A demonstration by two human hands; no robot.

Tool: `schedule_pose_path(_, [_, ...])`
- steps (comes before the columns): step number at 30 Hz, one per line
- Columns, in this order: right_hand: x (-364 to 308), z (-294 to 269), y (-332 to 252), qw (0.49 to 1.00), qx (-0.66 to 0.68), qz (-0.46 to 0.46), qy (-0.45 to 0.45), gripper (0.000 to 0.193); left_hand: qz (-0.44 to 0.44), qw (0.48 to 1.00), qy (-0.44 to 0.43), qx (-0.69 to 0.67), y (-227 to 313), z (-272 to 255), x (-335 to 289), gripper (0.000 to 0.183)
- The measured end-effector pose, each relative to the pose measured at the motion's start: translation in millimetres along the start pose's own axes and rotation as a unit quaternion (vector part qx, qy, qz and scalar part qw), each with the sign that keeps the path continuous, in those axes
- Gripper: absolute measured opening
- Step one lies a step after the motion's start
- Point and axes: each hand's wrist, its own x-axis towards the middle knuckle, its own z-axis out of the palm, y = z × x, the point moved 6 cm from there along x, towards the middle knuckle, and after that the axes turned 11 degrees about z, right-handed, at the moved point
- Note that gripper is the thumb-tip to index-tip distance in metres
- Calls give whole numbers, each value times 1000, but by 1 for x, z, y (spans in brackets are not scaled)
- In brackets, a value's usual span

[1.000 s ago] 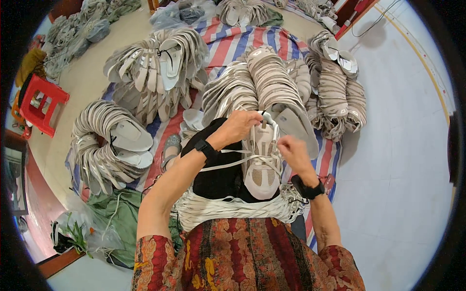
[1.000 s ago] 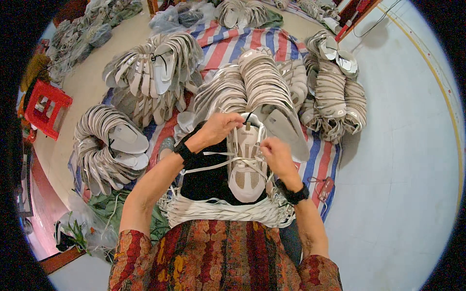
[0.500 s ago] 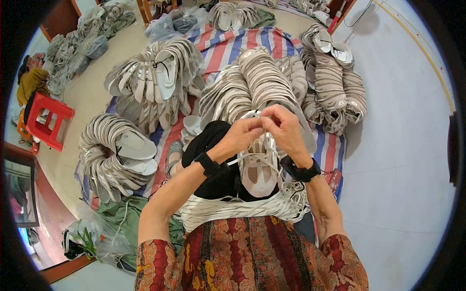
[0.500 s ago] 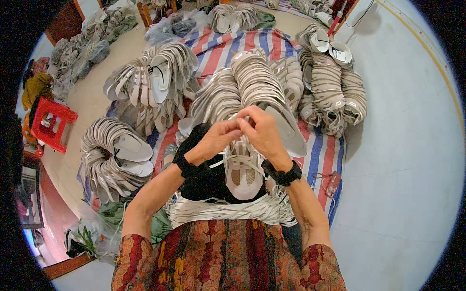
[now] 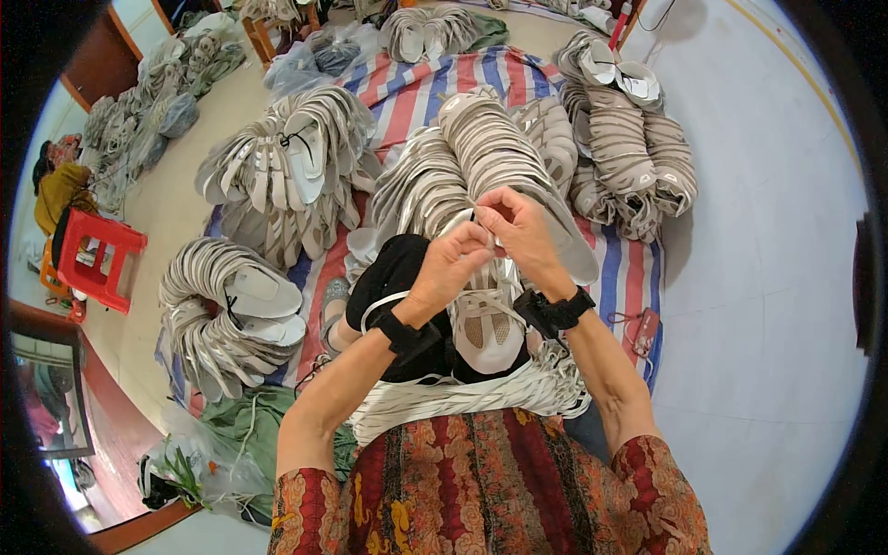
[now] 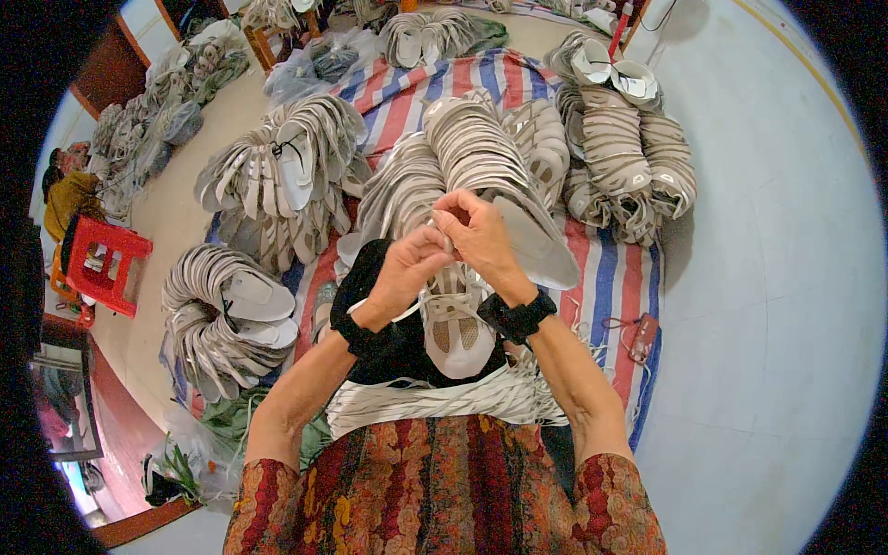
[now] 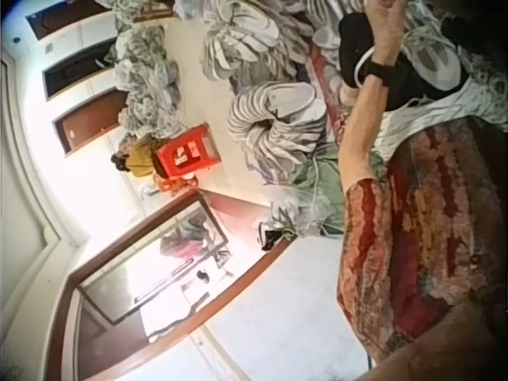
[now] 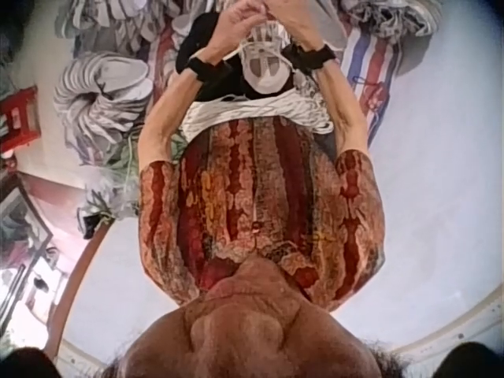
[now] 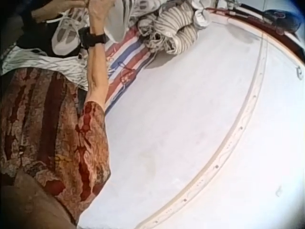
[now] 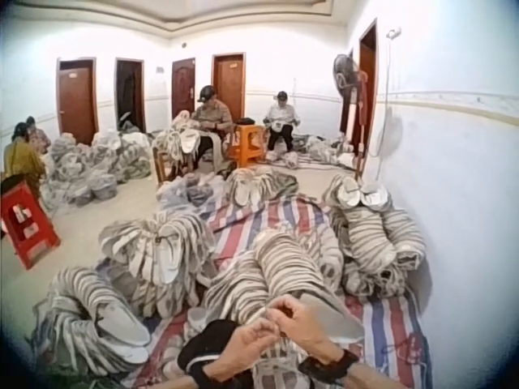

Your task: The recorder is threading laces into a white sneaker as part of a manufacturing batch.

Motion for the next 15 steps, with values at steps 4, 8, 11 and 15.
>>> schedule_pose_path(4, [-5,-7,-6,996,-34,-87,9,12,3,980,-58,189,-4,6,2,10])
schedule_pose_path(8, [-24,-26,16,993,-95,7,68,13,15,990,60,126,-1,-8,9,13])
schedule_pose_path(11, [-43,-20,31,992,-108,-10,65,15,25,985,60,158,0,-7,10,14])
schedule_pose_path(15, [-55,-7,42,984,-151,-33,86,20,59,961,77,260,4,-3,9,13])
